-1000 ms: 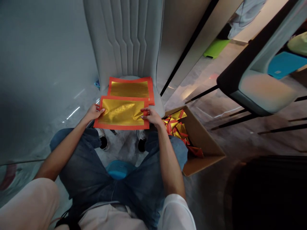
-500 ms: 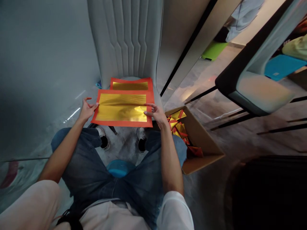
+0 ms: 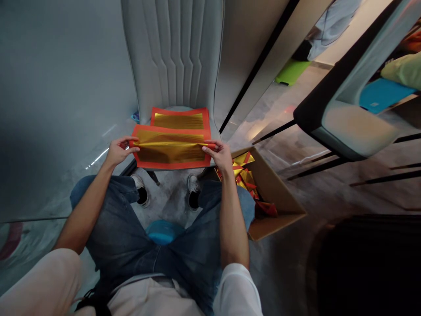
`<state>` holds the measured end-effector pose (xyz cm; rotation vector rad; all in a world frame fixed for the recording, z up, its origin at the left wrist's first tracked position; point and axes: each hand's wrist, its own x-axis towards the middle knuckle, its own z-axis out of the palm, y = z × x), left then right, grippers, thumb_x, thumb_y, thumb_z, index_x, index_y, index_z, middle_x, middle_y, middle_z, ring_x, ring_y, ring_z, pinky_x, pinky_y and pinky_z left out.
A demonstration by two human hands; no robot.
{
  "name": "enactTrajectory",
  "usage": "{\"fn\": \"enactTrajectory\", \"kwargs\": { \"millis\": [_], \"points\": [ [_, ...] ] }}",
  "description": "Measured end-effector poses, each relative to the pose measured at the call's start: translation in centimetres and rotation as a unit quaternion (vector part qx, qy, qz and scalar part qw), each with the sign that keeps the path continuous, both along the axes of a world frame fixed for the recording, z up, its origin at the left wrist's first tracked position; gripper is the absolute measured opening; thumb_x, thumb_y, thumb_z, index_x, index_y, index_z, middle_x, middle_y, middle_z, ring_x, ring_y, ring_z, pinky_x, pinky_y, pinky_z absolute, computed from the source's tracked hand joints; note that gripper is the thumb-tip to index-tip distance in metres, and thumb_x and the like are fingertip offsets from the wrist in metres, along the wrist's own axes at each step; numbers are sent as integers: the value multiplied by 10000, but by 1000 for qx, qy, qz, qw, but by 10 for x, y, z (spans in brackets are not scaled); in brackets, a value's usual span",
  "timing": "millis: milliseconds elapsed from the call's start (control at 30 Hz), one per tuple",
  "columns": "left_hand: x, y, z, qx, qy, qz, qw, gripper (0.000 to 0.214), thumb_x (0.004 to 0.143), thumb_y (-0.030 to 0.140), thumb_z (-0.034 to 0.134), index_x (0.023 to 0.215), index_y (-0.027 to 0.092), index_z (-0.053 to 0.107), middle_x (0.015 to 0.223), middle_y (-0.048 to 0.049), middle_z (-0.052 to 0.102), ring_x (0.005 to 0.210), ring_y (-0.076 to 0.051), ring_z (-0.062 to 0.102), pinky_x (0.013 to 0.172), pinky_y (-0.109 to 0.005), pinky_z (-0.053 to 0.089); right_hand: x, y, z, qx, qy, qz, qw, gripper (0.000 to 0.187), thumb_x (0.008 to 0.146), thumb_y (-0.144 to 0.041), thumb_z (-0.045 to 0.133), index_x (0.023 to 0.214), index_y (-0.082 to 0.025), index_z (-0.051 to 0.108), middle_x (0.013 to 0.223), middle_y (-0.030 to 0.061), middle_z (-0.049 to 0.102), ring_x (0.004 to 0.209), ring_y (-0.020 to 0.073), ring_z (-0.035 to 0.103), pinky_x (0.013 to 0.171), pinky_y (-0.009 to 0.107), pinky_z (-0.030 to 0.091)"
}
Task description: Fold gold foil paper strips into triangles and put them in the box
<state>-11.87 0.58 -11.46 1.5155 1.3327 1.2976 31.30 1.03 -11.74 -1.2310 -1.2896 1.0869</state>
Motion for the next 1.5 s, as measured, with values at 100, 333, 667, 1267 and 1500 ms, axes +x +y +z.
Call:
{"fn": "enactTrajectory", "kwargs": {
  "millis": [100, 333, 667, 1267, 1500],
  "points": [
    [-1, 0, -1, -18, -39, 1, 999, 575, 570, 549, 1019, 960, 180, 814, 938, -89, 796, 860, -215, 728, 883, -370, 615, 2, -3, 3, -2, 12, 3, 1000, 639, 602, -630, 974, 1073, -251, 768, 949, 39, 837, 944, 278, 813, 932, 450, 668],
    [-5, 2, 1, -19, -61, 3, 998, 508, 607, 484, 1002, 970, 171, 832, 1005, -104, 814, 896, -208, 739, 894, -352, 615, 0, -8, 9, 5, 38, -4, 999, 588, 565, -598, 1010, 990, -242, 813, 892, 41, 840, 889, 276, 812, 938, 470, 676],
    [-12, 6, -2, 67, 53, 75, 994, 315, 797, 504, 875, 895, 210, 815, 938, -69, 759, 871, -206, 686, 869, -347, 577, 2, -2, 9, 115, -78, -62, 988, 389, 715, -622, 912, 819, -260, 817, 888, 57, 742, 934, 286, 727, 889, 465, 634],
    [1, 10, -19, -58, -25, 45, 997, 696, 780, 828, 782, 1051, 187, 746, 741, -48, 735, 657, -190, 687, 589, -283, 518, -15, 5, -11, -61, -3, -3, 998, 710, 632, -933, 807, 780, -249, 685, 756, 35, 764, 716, 243, 722, 652, 363, 612],
    [-5, 8, -20, -51, -13, 25, 998, 660, 825, 772, 763, 1169, 209, 742, 781, -48, 761, 691, -210, 712, 625, -311, 550, -19, 1, -11, -78, 51, -9, 996, 673, 550, -821, 929, 838, -250, 718, 770, 18, 792, 670, 205, 726, 596, 306, 593]
  ]
}}
